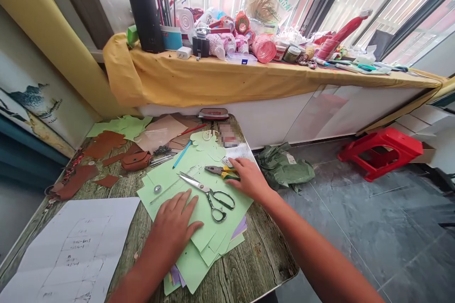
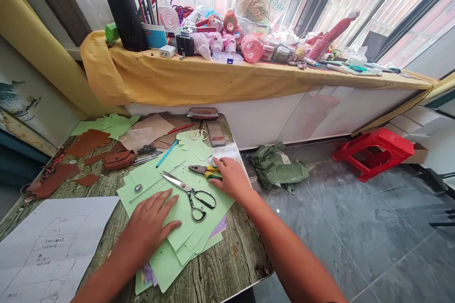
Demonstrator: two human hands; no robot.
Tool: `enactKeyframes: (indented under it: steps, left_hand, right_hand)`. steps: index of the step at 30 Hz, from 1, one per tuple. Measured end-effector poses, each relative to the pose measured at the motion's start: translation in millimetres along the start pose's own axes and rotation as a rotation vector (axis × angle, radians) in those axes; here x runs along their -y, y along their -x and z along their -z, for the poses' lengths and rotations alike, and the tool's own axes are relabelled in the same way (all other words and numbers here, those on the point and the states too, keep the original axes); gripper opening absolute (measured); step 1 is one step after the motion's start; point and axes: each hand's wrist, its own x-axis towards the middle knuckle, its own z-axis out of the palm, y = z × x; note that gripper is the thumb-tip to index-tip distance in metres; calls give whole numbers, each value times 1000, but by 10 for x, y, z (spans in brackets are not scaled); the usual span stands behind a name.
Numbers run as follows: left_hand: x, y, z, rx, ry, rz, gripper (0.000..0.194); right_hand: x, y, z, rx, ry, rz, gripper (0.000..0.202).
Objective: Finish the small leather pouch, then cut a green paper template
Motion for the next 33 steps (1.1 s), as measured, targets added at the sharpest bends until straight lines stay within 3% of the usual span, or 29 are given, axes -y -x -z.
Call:
enactKeyframes:
  steps: [4, 13, 19, 24, 27, 31, 33]
  left_hand:
    - [15, 15, -24, 59, -15, -3, 55]
    - [87, -6, 45, 123, 30, 11, 57]
    - [197, 12, 88, 219, 50, -15, 59]
    - [296, 4, 161, 231, 110, -53, 57]
    - [447, -284, 355, 216, 246, -58, 43]
    - [646, -1068, 651, 44, 269, 258, 46]
    - [691, -1482, 710, 89, 258, 396, 44]
  right_hand:
    - [17, -73, -130, 36, 6, -14, 41]
    - [-12, -174, -100, -13, 25, -132, 28]
    - [-164, -305, -187, -120, 34, -205, 27]
    - [-184, -314, -210, -272, -49, -191, 27]
    - [-35, -238, -220, -368, -164, -100, 25]
    - [258, -70, -360, -381, -348, 59, 25]
    - [353, 3, -452, -391, -418, 101, 26]
